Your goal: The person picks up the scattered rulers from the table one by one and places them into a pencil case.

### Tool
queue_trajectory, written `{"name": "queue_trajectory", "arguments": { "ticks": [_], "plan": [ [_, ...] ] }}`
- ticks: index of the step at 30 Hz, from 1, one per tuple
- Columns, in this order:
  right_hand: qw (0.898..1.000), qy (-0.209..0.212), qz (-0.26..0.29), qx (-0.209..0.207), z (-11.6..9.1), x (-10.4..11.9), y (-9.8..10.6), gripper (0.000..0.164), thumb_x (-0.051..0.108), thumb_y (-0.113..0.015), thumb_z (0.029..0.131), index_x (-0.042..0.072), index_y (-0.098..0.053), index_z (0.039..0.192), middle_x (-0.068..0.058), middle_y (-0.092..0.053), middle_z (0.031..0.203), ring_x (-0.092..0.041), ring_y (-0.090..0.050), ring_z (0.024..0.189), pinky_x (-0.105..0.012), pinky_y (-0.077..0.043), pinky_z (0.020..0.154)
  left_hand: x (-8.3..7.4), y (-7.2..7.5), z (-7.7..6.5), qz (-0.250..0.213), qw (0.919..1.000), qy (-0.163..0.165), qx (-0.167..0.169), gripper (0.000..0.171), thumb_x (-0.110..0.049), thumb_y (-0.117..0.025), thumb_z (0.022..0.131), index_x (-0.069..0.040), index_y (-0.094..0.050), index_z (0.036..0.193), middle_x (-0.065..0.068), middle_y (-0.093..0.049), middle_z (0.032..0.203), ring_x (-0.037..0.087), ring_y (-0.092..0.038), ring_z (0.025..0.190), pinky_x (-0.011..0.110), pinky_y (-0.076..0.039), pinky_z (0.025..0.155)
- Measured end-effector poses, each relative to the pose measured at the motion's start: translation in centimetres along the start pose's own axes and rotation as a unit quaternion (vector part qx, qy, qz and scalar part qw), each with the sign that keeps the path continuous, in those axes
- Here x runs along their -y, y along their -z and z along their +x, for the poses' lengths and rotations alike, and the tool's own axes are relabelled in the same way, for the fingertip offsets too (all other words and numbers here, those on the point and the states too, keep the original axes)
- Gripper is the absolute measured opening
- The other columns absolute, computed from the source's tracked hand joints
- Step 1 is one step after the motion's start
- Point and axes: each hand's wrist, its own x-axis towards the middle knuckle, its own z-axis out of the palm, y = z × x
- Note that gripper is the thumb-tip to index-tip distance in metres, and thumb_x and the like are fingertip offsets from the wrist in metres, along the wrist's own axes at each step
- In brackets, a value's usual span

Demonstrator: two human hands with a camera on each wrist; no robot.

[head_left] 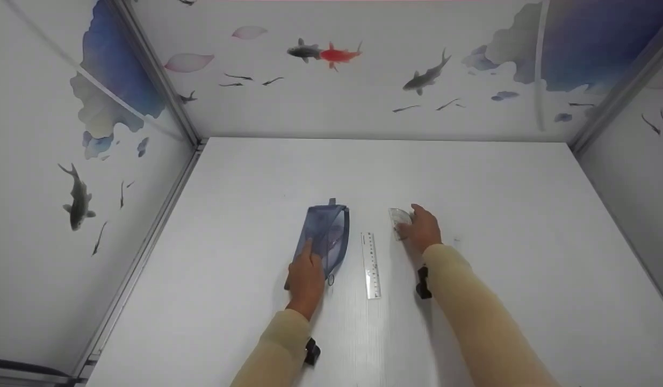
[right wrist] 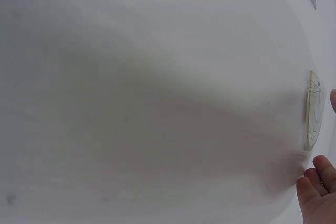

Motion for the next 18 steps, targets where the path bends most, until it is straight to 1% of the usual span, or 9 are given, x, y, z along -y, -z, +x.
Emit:
{"name": "queue_trajectory", "arguments": {
  "ticks": [1, 2, 4, 8, 11, 18],
  "plan": [
    [1.0, -0.002, 0.003, 0.0, 0.0, 0.0, -0.1, 0.072, 0.018, -0.066, 0.09, 0.002, -0.03, 0.15, -0.022, -0.039, 0.148, -0.038, -0.031, 0.139, -0.047, -0.023, 0.113, 0.0, 0.0, 0.0, -0.003, 1.0, -0.001, -0.001, 0.048, -0.02, -0.035, 0.098, -0.011, -0.048, 0.143, 0.017, -0.062, 0.124, 0.027, -0.057, 0.099, 0.048, -0.044, 0.086],
    [1.0, -0.005, 0.006, 0.0, -0.1, 0.1, -0.2, 0.072, 0.018, -0.066, 0.089, 0.002, -0.031, 0.15, -0.022, -0.039, 0.148, -0.038, -0.032, 0.139, -0.047, -0.023, 0.113, -0.1, 0.1, -0.1, -0.006, 1.0, -0.003, -0.002, 0.048, -0.02, -0.035, 0.098, -0.011, -0.049, 0.142, 0.017, -0.061, 0.128, 0.029, -0.058, 0.104, 0.049, -0.044, 0.088],
    [1.0, -0.01, 0.011, -0.003, -0.2, 0.2, -0.3, 0.071, 0.017, -0.066, 0.089, 0.003, -0.032, 0.149, -0.021, -0.04, 0.148, -0.037, -0.032, 0.14, -0.047, -0.024, 0.113, -0.1, 0.1, -0.1, -0.005, 1.0, -0.002, -0.002, 0.048, -0.02, -0.035, 0.097, -0.011, -0.049, 0.142, 0.017, -0.06, 0.13, 0.033, -0.058, 0.111, 0.051, -0.043, 0.091],
    [1.0, -0.016, 0.011, -0.015, -0.5, 0.4, -0.7, 0.069, 0.017, -0.067, 0.09, 0.002, -0.034, 0.148, -0.02, -0.04, 0.148, -0.036, -0.031, 0.14, -0.047, -0.024, 0.113, -0.1, 0.1, 0.0, -0.003, 1.0, 0.001, -0.002, 0.048, -0.022, -0.035, 0.097, -0.012, -0.049, 0.142, 0.015, -0.056, 0.136, 0.039, -0.052, 0.123, 0.054, -0.04, 0.097],
    [0.999, -0.022, 0.013, -0.025, -0.5, 0.5, -1.0, 0.068, 0.017, -0.067, 0.09, 0.003, -0.035, 0.148, -0.018, -0.041, 0.148, -0.035, -0.032, 0.14, -0.047, -0.024, 0.113, -0.1, 0.0, 0.1, -0.005, 1.0, 0.006, 0.002, 0.049, -0.023, -0.034, 0.097, -0.012, -0.048, 0.143, 0.013, -0.055, 0.138, 0.039, -0.05, 0.125, 0.054, -0.038, 0.1],
    [0.999, -0.037, 0.007, -0.03, -0.5, 0.7, -1.4, 0.066, 0.019, -0.066, 0.091, 0.004, -0.036, 0.148, -0.016, -0.04, 0.15, -0.033, -0.031, 0.141, -0.046, -0.024, 0.113, 0.0, -0.1, 0.1, -0.002, 0.9999, 0.014, 0.004, 0.049, -0.023, -0.033, 0.098, -0.014, -0.048, 0.144, 0.013, -0.056, 0.136, 0.041, -0.05, 0.124, 0.056, -0.038, 0.099]
  ]
}}
